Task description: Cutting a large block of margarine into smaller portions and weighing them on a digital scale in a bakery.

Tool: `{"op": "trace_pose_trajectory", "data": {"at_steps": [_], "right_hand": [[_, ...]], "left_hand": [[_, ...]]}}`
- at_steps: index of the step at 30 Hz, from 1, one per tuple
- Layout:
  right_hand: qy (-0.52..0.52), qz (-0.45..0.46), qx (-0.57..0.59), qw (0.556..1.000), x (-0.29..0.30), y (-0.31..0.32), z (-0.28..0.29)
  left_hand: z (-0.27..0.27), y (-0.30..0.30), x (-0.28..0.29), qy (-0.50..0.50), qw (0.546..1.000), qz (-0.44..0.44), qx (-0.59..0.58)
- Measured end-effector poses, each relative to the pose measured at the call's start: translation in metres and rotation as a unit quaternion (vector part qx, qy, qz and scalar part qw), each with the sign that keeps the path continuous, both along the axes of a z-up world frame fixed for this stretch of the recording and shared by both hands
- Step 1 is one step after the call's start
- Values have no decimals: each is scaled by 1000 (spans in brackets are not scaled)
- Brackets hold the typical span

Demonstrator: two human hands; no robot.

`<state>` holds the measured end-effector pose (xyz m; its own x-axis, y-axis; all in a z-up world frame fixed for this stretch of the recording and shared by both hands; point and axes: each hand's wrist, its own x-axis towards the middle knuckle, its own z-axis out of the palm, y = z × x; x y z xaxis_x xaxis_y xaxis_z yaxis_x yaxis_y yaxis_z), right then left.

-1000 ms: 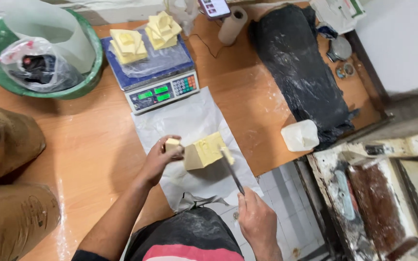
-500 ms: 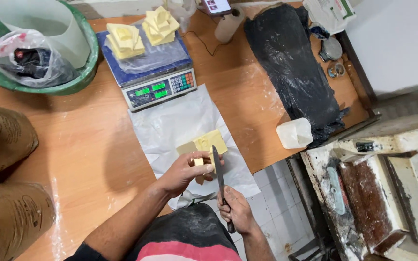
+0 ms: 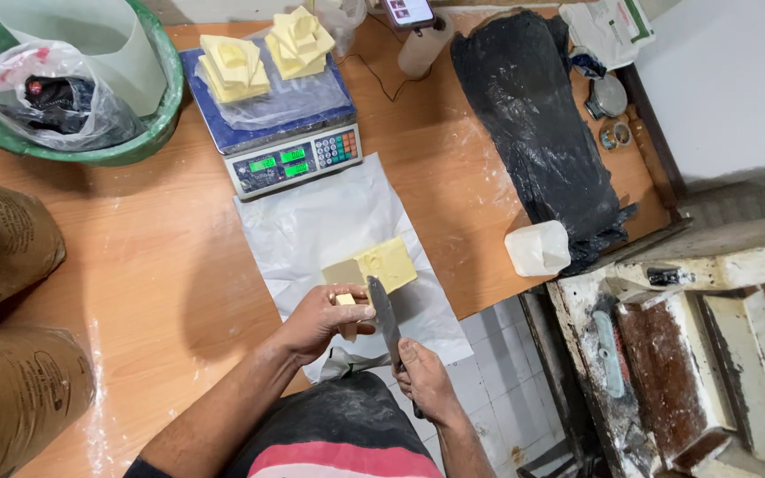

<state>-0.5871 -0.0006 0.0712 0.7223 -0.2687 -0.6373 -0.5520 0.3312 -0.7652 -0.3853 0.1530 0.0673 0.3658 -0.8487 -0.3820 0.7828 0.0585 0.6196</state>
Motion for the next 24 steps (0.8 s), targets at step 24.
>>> {"op": "trace_pose_trajectory", "data": {"at_steps": [24], "right_hand": [[56, -138, -23, 989, -37, -92, -74]], "left_hand": [[-101, -94, 249, -216, 931, 280, 86]]}}
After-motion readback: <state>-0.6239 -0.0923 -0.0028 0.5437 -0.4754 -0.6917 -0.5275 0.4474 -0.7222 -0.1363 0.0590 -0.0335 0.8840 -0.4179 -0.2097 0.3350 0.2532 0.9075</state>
